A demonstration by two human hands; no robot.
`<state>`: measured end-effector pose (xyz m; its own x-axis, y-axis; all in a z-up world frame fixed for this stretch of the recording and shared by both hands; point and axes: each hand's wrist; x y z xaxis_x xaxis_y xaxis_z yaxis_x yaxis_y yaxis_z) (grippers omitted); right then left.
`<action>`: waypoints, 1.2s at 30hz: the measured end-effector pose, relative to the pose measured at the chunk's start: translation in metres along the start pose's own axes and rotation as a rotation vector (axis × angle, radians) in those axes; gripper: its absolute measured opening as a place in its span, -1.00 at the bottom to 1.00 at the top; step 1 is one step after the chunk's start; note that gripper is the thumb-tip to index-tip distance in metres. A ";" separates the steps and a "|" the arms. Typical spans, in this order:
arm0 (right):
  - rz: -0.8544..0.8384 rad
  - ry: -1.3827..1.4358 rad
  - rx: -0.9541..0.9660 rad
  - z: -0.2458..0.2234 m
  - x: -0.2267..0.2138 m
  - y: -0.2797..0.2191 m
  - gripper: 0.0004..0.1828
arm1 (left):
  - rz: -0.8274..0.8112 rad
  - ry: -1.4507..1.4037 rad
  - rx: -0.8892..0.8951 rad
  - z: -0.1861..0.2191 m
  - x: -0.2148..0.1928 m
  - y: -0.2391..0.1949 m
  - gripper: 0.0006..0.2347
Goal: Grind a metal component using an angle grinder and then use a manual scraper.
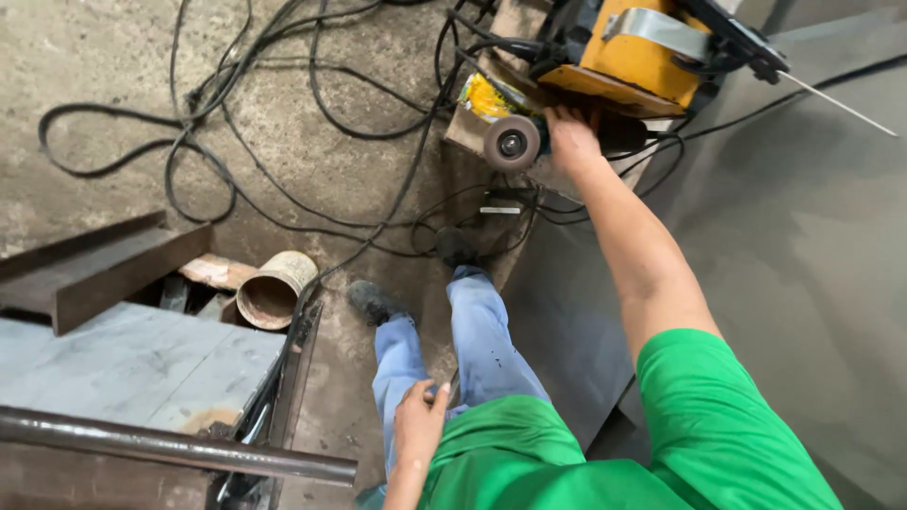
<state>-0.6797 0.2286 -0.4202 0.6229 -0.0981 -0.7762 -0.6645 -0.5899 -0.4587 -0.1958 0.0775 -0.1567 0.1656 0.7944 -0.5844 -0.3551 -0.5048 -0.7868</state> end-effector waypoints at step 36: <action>-0.052 -0.023 0.081 0.024 -0.006 0.013 0.02 | -0.045 -0.095 -0.143 0.007 0.013 0.007 -0.65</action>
<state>-0.7022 0.2403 -0.4320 0.6479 -0.0500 -0.7600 -0.6635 -0.5272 -0.5309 -0.2019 0.0869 -0.1682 0.0887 0.8421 -0.5320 -0.2138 -0.5056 -0.8359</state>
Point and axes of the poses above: each hand's wrist, its own y-axis towards the middle knuckle, its own x-axis out of the palm, z = x × y, and after that the axes turned 9 degrees about y, right-handed
